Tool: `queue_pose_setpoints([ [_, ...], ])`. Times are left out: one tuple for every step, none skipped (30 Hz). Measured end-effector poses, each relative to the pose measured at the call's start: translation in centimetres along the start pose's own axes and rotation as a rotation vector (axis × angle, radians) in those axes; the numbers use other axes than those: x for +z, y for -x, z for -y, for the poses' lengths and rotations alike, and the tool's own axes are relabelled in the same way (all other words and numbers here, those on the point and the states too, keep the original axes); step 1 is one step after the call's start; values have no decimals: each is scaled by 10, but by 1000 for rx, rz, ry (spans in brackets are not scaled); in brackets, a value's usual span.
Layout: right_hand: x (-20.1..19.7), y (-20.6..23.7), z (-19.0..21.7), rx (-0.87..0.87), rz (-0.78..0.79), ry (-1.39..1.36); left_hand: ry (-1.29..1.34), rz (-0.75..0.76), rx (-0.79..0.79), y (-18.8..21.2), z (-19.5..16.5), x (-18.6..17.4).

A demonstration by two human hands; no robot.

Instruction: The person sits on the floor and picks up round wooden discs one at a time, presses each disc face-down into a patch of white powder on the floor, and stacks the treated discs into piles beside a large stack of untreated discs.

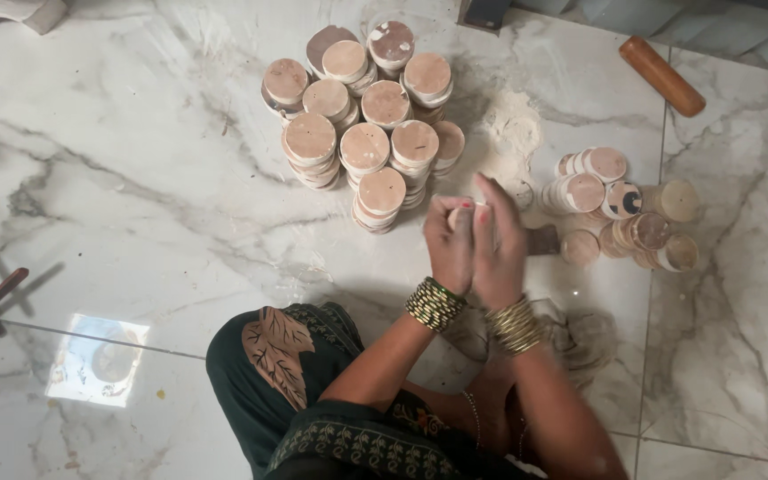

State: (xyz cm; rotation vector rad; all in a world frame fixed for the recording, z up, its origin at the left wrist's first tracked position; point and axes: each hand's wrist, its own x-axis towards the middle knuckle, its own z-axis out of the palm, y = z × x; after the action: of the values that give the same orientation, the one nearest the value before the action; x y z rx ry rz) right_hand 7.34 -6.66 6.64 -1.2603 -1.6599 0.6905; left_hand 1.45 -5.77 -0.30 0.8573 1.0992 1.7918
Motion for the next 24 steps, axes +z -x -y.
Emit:
queue_pose_setpoints([
  [-14, -18, -4, 153, 110, -80, -50, 29, 54, 5, 0, -1],
  [-22, -29, -6, 305, 221, -162, -25, 91, 37, 8, 1, -1],
  [-24, -32, -6, 301, 212, -173, 4, 155, 22, 7, 1, -1],
  [-26, -34, -6, 294, 201, -180, 38, 220, 9, 5, 1, 0],
  [-25, -32, -5, 282, 192, -184, 21, 186, 77, -1, 1, -1],
  [-20, -23, -4, 157, 117, -105, 7, 150, 148, -10, 2, -3],
  [-10, -5, 1, 31, 46, -26, -6, 113, 218, -18, 3, -5],
  [-1, 9, 5, -91, -21, 51, 83, 61, 63, -22, 3, -9],
  [5, 16, 5, -106, -14, 60, 165, 15, -98, -24, 3, -14],
  [8, 20, 5, -114, -7, 70, 243, -28, -267, -24, 3, -18],
  [7, 20, 3, -119, 2, 80, 168, 19, -264, -20, 4, -20],
  [4, 18, 1, 16, 41, 9, 93, 70, -257, -13, 3, -22],
  [-3, 10, -3, 141, 78, -65, 21, 124, -240, -8, 4, -21],
  [-11, -2, -9, 261, 116, -144, 94, 151, -247, -6, 5, -18],
  [-19, -10, -14, 237, 145, -124, 166, 174, -265, -2, 6, -16],
  [-26, -13, -19, 214, 183, -101, 240, 186, -286, 1, 7, -13],
  [-31, -16, -26, 180, 219, -73, 213, 166, -259, -1, 9, -10],
  [-34, -13, -33, 296, 194, -134, 189, 149, -228, -5, 12, -9],
  [-36, -4, -42, 415, 176, -196, 164, 122, -199, -8, 16, -8],
  [-36, 5, -52, 537, 164, -264, 116, 106, -196, -11, 20, -9],
  [-35, 11, -67, 575, 88, -406, 65, 94, -193, -15, 25, -11],
  [-35, 16, -85, 615, 6, -549, 10, 85, -192, -17, 30, -13],
  [-38, 23, -103, 657, -80, -691, 69, 70, -379, -18, 35, -18],
  [-44, 29, -123, 750, -253, -703, 126, 54, -569, -17, 40, -24],
])
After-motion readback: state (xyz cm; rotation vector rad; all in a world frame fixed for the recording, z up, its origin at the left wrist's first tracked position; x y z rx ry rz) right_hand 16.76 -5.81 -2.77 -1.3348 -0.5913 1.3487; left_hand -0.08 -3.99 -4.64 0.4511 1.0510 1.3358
